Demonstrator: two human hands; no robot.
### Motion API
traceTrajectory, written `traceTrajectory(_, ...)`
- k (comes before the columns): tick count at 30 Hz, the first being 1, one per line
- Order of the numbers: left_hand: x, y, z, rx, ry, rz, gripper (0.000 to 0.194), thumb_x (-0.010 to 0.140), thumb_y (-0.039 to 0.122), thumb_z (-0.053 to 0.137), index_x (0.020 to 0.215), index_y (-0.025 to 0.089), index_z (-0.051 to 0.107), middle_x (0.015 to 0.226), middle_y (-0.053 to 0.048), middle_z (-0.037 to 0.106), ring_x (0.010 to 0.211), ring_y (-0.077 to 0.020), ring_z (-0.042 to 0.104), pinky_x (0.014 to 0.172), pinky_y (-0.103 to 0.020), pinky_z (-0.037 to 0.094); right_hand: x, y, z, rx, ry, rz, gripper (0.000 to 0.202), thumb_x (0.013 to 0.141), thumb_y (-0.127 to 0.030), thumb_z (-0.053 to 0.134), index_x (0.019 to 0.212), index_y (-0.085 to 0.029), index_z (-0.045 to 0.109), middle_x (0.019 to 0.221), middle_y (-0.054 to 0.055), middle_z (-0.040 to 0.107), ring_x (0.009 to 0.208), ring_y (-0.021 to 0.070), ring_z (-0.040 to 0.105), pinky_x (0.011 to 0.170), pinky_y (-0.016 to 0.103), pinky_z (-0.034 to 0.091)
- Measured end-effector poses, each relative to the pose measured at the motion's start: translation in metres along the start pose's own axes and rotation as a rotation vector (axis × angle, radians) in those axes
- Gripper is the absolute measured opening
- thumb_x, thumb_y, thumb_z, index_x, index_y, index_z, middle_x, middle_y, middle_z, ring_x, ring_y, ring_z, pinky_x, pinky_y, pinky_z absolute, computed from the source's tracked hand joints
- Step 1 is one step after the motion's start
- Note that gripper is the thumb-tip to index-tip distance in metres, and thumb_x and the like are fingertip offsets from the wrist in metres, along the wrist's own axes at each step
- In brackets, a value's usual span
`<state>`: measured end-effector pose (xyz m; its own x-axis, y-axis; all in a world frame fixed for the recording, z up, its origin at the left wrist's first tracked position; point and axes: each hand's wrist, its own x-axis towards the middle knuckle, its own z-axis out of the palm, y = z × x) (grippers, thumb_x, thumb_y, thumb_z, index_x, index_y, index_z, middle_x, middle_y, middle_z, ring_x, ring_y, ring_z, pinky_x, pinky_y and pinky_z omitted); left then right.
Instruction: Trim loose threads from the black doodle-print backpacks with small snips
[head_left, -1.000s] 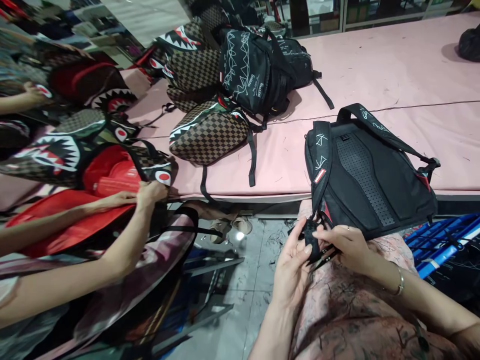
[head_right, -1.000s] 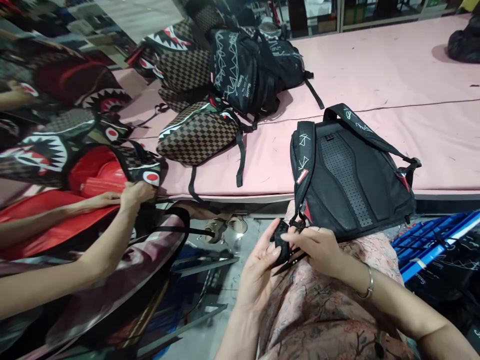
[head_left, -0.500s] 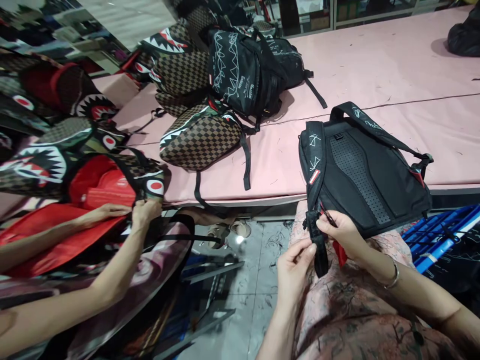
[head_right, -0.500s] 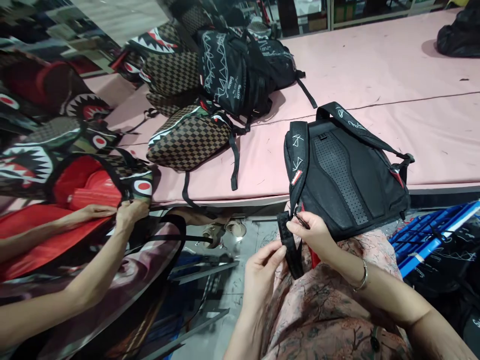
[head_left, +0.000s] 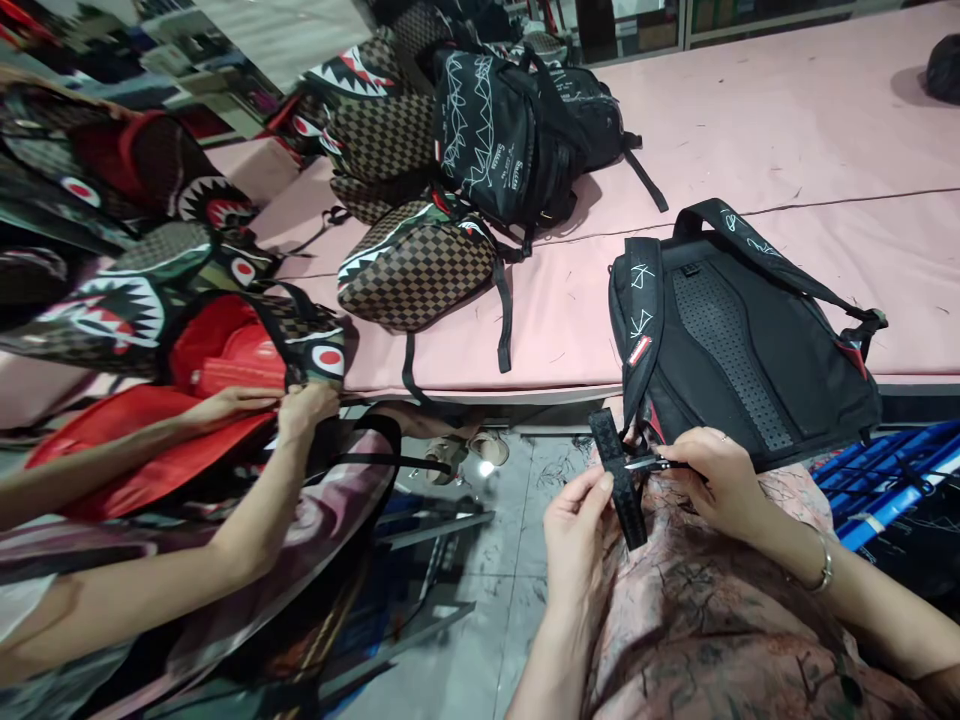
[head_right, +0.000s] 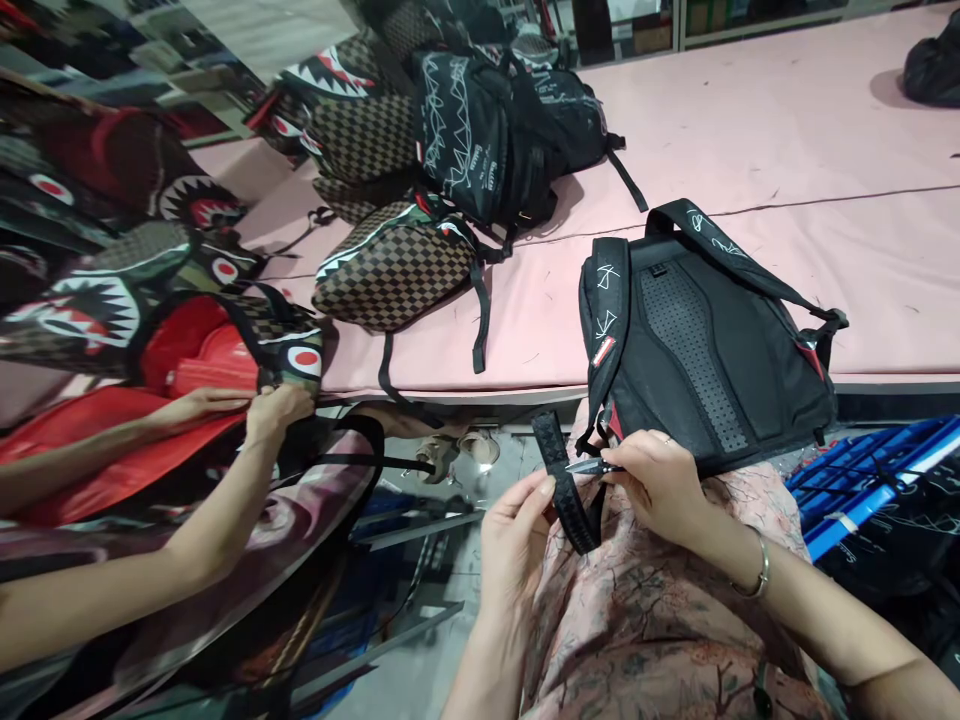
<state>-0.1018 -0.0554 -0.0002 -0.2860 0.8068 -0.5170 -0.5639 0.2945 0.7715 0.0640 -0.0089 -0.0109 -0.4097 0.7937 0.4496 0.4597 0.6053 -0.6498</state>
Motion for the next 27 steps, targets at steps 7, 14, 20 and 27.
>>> traceTrajectory(7, 0.000, -0.007, -0.004, 0.171, 0.072, 0.123, 0.026, 0.057, 0.029, 0.077, 0.079, 0.015, 0.072, 0.070, -0.001, 0.069, 0.061, -0.0098, 0.059, 0.060, -0.019, 0.048, 0.001, -0.004, 0.007, -0.114, -0.028, 0.041, 0.023, 0.091, -0.027, 0.040, 0.097, -0.016, 0.059, 0.081, 0.007, 0.062, 0.077, 0.0194, 0.053, 0.066, 0.031, 0.040)
traceTrajectory(14, -0.001, -0.004, 0.001, 0.087, 0.028, 0.063, 0.027, 0.055, 0.030, 0.077, 0.076, 0.014, 0.071, 0.067, -0.002, 0.068, 0.057, -0.0103, 0.058, 0.056, -0.021, 0.048, 0.002, -0.002, 0.007, -0.086, -0.043, 0.054, 0.027, 0.091, -0.032, 0.039, 0.096, -0.016, 0.060, 0.080, 0.007, 0.062, 0.076, 0.0192, 0.053, 0.066, 0.031, 0.039)
traceTrajectory(20, -0.001, -0.006, 0.001, 0.154, 0.004, 0.054, 0.027, 0.057, 0.030, 0.076, 0.079, 0.014, 0.072, 0.069, -0.002, 0.068, 0.062, -0.0116, 0.059, 0.061, -0.021, 0.048, 0.003, -0.005, 0.007, -0.055, -0.047, 0.047, 0.026, 0.092, -0.031, 0.038, 0.095, -0.017, 0.059, 0.080, 0.006, 0.062, 0.077, 0.0186, 0.054, 0.067, 0.030, 0.039)
traceTrajectory(27, 0.002, -0.011, -0.010, 0.252, -0.028, 0.095, 0.027, 0.063, 0.032, 0.073, 0.084, 0.015, 0.071, 0.073, -0.003, 0.069, 0.066, -0.0146, 0.061, 0.065, -0.025, 0.049, 0.003, -0.005, 0.011, -0.063, -0.043, 0.046, 0.027, 0.091, -0.033, 0.039, 0.095, -0.016, 0.060, 0.080, 0.007, 0.062, 0.076, 0.0194, 0.053, 0.067, 0.031, 0.038)
